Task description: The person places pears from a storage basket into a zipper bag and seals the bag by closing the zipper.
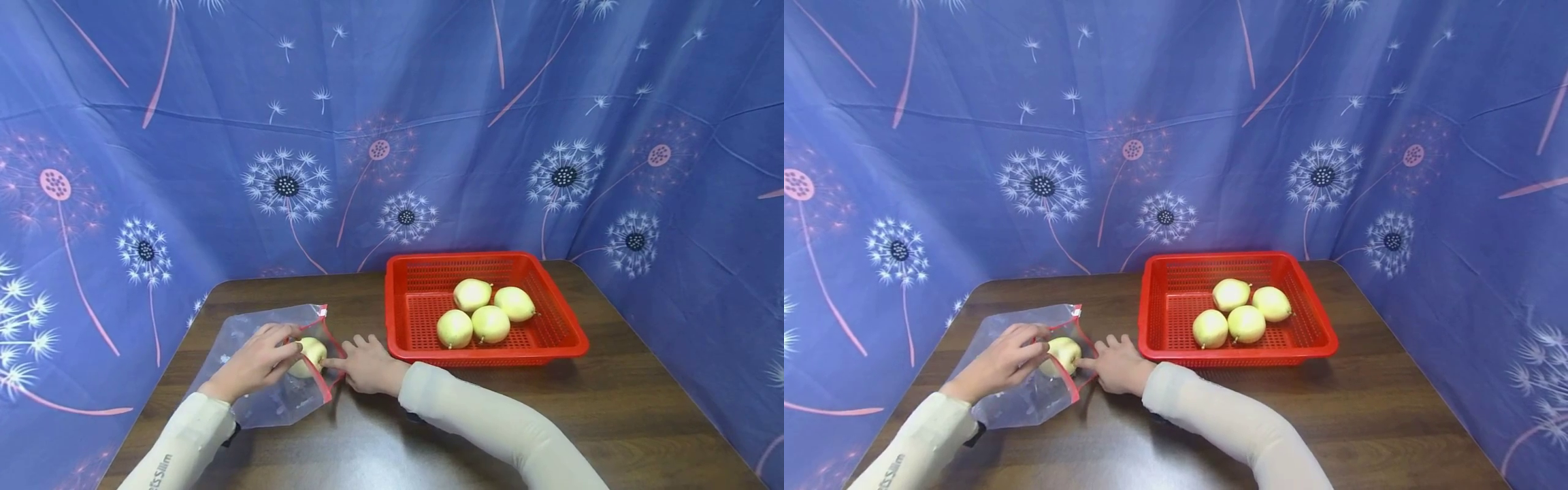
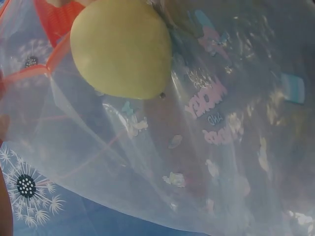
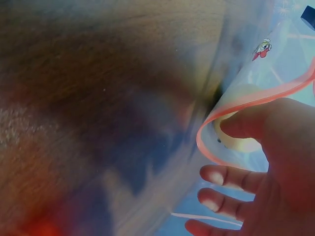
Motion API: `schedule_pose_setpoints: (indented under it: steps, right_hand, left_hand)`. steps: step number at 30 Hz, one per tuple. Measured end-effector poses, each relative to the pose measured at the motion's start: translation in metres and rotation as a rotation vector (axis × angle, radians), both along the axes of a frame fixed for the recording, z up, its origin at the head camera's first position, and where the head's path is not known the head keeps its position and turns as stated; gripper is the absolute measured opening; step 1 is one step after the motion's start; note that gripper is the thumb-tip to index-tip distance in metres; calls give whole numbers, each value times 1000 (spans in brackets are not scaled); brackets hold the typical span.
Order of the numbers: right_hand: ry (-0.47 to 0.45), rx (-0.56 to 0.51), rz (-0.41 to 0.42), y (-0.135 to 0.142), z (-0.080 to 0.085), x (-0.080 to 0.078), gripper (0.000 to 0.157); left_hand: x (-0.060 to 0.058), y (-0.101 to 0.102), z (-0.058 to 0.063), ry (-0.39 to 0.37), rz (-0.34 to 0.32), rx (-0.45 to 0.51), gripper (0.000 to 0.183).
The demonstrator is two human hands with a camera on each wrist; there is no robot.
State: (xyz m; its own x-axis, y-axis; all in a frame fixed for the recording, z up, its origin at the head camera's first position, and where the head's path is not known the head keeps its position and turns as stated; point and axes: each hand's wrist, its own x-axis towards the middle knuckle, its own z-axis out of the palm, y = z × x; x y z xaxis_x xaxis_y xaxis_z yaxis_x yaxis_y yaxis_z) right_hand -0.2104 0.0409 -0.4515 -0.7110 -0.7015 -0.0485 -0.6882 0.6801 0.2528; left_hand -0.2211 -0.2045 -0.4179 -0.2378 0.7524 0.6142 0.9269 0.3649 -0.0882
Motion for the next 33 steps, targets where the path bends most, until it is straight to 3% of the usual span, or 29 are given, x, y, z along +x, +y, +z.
schedule_pose_setpoints:
  steps: [13, 20, 33]
  right_hand:
    - [41, -9, 74, 8, 10, 7, 56]
    - [157, 16, 119, 16, 30, 11, 55]
    - [233, -73, 164, 46, 56, 6, 57]
  left_hand:
    - [-2, -2, -2, 6, -27, 27, 30]
    - [-2, -2, -3, 9, -14, 22, 32]
    - [-2, -1, -4, 1, -30, 37, 30]
